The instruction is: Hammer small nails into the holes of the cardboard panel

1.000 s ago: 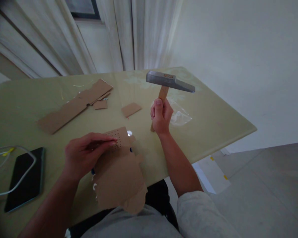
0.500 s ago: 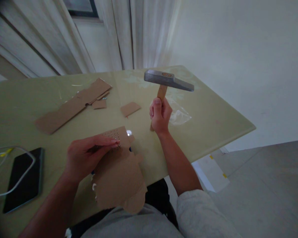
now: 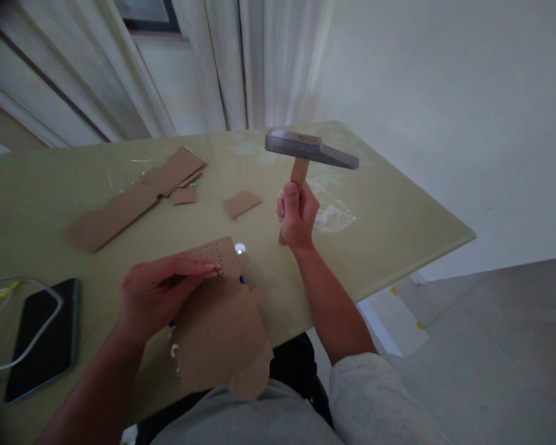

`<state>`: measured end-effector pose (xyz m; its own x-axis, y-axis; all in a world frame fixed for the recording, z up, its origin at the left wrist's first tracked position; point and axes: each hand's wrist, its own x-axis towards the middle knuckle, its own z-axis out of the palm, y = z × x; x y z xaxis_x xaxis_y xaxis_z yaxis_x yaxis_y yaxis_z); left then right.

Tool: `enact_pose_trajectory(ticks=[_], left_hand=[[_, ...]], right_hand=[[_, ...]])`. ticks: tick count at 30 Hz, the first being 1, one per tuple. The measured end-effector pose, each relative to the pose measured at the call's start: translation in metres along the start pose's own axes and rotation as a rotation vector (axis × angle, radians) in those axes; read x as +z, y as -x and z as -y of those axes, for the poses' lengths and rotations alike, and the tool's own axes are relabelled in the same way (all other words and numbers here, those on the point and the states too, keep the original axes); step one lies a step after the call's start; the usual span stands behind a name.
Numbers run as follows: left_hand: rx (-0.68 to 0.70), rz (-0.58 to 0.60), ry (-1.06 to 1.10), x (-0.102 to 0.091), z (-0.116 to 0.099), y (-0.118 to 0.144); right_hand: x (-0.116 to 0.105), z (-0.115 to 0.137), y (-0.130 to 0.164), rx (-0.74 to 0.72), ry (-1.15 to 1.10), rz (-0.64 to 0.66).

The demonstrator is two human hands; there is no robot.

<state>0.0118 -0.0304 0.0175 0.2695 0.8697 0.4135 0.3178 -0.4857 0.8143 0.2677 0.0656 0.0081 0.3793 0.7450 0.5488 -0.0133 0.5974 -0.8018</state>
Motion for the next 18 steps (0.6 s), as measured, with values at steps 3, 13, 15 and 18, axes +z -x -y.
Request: enact_pose_trajectory(ticks=[3,13,15,18], left_hand=[[0.026,-0.008,-0.006,0.0002,0.0015,0.0010],[0.168,-0.001,0.010,-0.0012,0.0036,-0.0008],[0.174,-0.002,0.006,-0.0007,0.0040,-0.0006],[0.180,0.000,0.000,0.0004,0.0047,-0.0004]], right_hand=[[-0.0004,-0.0010,-0.0008,0.017,0.010,-0.010],[-0.0028,-0.0040,0.0008,0.000,-0.026,0.004],[-0.0027,-0.0047,0.0010,0.001,-0.038,-0.005],[-0.0024,-0.0054,0.0008,0.001,-0.061,-0.004]])
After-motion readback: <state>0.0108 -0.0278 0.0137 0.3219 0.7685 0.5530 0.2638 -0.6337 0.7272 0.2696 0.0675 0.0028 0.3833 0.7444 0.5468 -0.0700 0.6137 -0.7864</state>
